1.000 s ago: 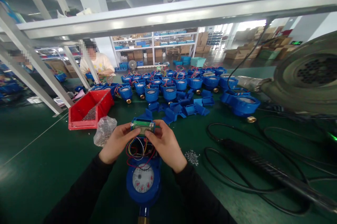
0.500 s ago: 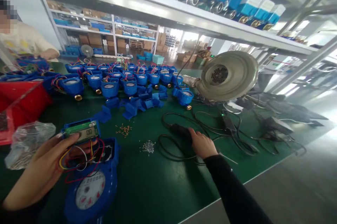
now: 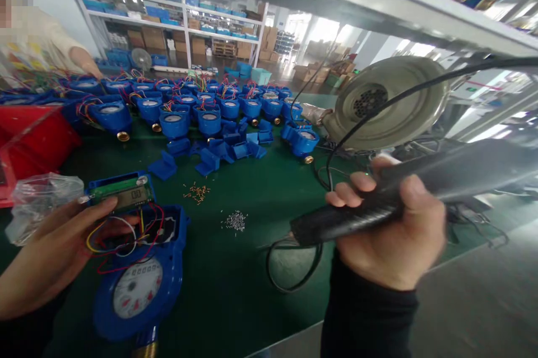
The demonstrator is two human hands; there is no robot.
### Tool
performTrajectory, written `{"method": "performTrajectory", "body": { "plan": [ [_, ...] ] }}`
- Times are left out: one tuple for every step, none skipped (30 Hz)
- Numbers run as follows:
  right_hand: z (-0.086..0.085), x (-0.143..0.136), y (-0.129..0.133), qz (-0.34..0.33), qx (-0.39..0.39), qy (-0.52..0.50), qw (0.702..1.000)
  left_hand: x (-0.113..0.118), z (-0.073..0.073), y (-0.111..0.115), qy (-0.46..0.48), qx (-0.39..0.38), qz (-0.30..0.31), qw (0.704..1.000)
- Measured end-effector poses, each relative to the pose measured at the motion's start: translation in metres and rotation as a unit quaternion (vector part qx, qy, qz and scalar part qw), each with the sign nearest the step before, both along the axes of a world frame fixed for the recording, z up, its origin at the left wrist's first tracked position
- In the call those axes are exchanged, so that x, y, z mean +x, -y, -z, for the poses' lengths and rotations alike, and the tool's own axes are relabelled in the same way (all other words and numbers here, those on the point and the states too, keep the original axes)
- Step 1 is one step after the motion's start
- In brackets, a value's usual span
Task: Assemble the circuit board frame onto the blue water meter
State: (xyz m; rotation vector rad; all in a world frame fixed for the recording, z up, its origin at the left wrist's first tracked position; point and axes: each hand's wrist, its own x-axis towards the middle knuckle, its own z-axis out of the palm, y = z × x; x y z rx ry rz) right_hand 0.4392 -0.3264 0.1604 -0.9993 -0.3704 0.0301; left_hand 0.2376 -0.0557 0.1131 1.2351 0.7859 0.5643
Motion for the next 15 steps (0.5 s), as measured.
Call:
{"method": "performTrajectory", "body": {
  "plan": [
    [0.008,-0.006,-0.012,0.006,0.019,-0.005,1.0,-0.001,0.001,-0.001,0.004,-0.011,0.015,1.0],
    [0.017,-0.012,-0.024,0.022,0.025,-0.001,0.999,-0.001,0.002,-0.002,0.002,-0.02,0.03,0.999],
    [0.026,-0.016,-0.035,0.041,0.021,0.009,0.999,-0.003,0.004,-0.004,-0.004,-0.024,0.039,0.999],
    [0.035,-0.018,-0.045,0.056,0.014,0.022,0.998,-0.004,0.007,-0.005,-0.006,-0.026,0.044,0.999],
    [0.043,-0.02,-0.054,0.063,0.001,0.034,0.997,-0.005,0.009,-0.007,-0.005,-0.028,0.048,0.998],
    [0.05,-0.021,-0.061,0.065,-0.012,0.046,0.997,-0.006,0.011,-0.009,-0.002,-0.03,0.05,0.998],
    [0.056,-0.022,-0.066,0.063,-0.024,0.056,0.996,-0.007,0.012,-0.01,0.004,-0.033,0.054,0.998],
    [0.061,-0.022,-0.07,0.061,-0.034,0.065,0.995,-0.007,0.013,-0.01,0.011,-0.034,0.057,0.998],
    [0.064,-0.022,-0.073,0.059,-0.043,0.072,0.995,-0.007,0.013,-0.011,0.015,-0.036,0.061,0.997],
    [0.067,-0.022,-0.075,0.06,-0.051,0.076,0.994,-0.007,0.013,-0.011,0.018,-0.038,0.064,0.997],
    [0.068,-0.022,-0.076,0.061,-0.057,0.078,0.993,-0.007,0.012,-0.011,0.019,-0.04,0.065,0.997],
    [0.069,-0.022,-0.077,0.062,-0.061,0.078,0.993,-0.006,0.012,-0.011,0.022,-0.039,0.063,0.997],
    [0.07,-0.021,-0.078,0.062,-0.064,0.076,0.993,-0.005,0.011,-0.011,0.024,-0.037,0.062,0.997],
    [0.07,-0.021,-0.078,0.061,-0.067,0.074,0.993,-0.005,0.011,-0.01,0.026,-0.034,0.061,0.997],
    [0.071,-0.021,-0.078,0.062,-0.069,0.074,0.993,-0.005,0.011,-0.01,0.029,-0.031,0.062,0.997]
  ]
}}
